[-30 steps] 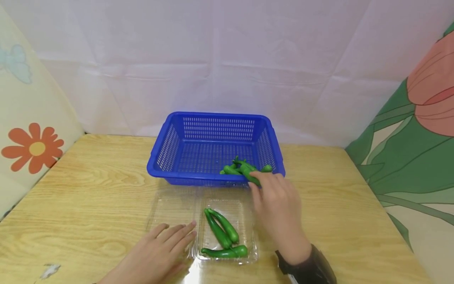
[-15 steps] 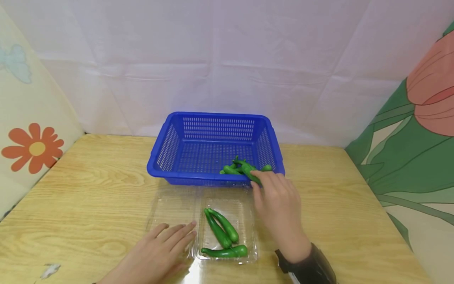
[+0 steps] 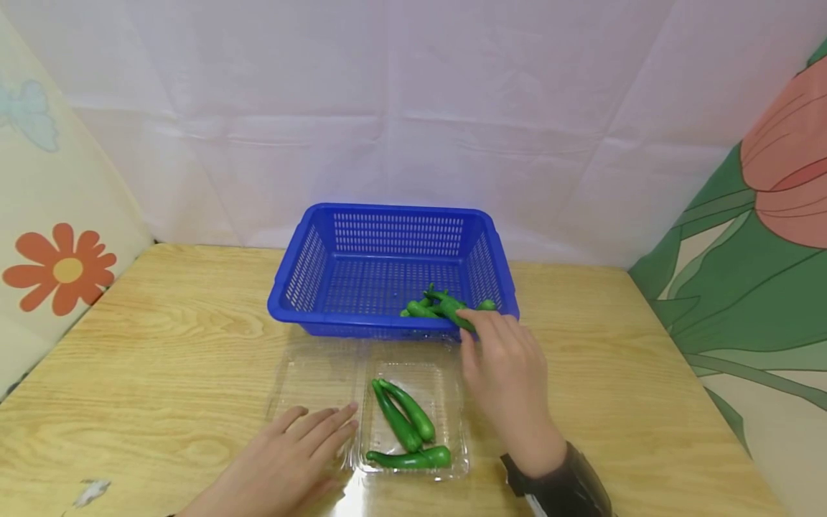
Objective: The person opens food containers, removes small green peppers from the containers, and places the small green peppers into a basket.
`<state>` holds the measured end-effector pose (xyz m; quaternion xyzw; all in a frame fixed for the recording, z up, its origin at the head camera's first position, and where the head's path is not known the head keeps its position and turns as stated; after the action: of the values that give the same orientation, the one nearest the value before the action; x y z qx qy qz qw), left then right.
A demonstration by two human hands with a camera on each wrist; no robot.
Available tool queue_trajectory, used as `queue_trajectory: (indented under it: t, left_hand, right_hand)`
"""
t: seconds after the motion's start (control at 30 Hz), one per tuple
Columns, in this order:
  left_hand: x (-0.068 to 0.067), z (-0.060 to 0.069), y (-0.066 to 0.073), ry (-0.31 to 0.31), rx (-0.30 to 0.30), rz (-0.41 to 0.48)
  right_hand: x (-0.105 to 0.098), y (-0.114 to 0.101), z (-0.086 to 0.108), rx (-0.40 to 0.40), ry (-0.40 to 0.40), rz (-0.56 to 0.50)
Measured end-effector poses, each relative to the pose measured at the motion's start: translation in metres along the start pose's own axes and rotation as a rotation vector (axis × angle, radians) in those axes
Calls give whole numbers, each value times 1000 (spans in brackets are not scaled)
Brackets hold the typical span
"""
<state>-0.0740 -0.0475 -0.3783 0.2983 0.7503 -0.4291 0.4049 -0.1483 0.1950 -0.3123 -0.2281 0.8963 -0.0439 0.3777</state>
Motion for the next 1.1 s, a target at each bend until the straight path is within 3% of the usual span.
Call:
queue_trajectory:
  t: [0.83,0.97,1.1]
  left_hand:
    - [0,0,0,28,0,5]
    - [1,0,0,30,0,8]
    - [1,0,0,37,-3,9]
  right_hand:
    - [-4,-9,2,-66,57,-51]
    - [-6,-12,2,-108,35,-97]
    - [-3,-16,1,-180,-36,-147]
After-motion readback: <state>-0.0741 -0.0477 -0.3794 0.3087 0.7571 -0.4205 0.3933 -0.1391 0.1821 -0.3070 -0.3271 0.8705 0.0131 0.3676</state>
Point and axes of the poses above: each hand's wrist, its own z-axis away from the middle knuckle, its own x-axis out of the palm, y = z × x, the point moved 5 cm from there along -z, towards the middle knuckle, and after that the axes turned 9 degrees about x, right-handed, at the moved point
